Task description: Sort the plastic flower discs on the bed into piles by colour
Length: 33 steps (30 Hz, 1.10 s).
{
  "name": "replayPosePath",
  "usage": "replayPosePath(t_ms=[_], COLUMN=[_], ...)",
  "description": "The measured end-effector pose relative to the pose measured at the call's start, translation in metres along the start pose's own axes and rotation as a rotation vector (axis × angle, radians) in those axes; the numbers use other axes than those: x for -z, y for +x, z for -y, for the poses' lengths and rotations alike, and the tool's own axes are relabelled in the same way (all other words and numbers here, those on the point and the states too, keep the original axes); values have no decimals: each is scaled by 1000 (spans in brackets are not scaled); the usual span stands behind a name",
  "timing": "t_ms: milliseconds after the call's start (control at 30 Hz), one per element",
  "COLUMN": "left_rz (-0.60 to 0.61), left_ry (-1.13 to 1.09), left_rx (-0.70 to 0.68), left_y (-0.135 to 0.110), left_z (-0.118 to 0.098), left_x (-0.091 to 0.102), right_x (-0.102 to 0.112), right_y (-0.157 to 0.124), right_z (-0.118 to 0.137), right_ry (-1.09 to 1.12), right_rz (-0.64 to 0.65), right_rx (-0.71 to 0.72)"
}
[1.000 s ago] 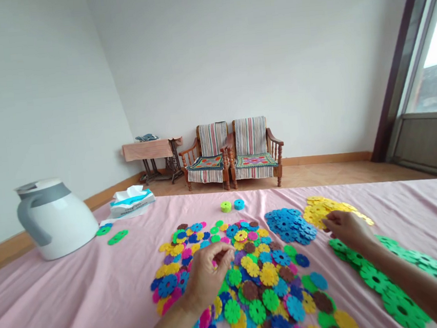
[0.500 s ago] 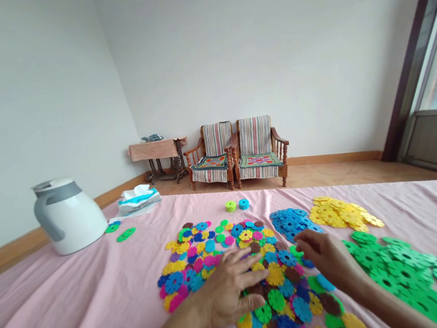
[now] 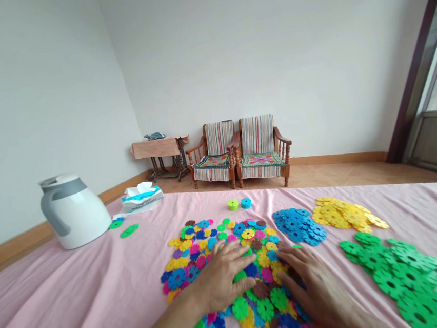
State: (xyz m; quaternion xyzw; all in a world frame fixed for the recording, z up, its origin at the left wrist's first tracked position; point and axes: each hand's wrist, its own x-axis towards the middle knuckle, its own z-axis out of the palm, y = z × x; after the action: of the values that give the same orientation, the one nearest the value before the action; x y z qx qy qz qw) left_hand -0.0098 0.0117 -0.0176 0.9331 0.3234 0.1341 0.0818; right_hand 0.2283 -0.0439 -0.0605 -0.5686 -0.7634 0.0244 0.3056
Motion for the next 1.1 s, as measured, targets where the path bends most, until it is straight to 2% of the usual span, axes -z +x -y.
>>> replayPosePath(t_ms=[100,233,333,433,567,667,733,933,1000,1100], left_rz=[3,-151,-238,-250,-42,43,-3,-257,-291,-202], left_ry=[11,91,119,106,9,-12,18,82,62,13], left_rx=[9,175,220,168,-74,-113,-43,138,112,-30], left_y=[0,2,3,4,2,0,0,0,1,2], left_z=[-1,19,29,22,-3,-9,-3,25,23,9], left_x=[0,-5,-9,-8,0,2,1,-9,-9,-5], right_x=[1,10,14,14,10,10,9,7,6,6], right_y=[-5,-8,-7,-5,-4,-3,-3,-4,-5,-7], right_z=[10,20,19,11,1,1,1,-1,-1,4], right_ry=[27,155,224,249,288,287,281,222,219,311], right_rz=[94,141,108,28,-21,-32,-35,-63,-65,-21], right_rx=[57,114,43,-86,-160,-161,-153,-121,-127,-108])
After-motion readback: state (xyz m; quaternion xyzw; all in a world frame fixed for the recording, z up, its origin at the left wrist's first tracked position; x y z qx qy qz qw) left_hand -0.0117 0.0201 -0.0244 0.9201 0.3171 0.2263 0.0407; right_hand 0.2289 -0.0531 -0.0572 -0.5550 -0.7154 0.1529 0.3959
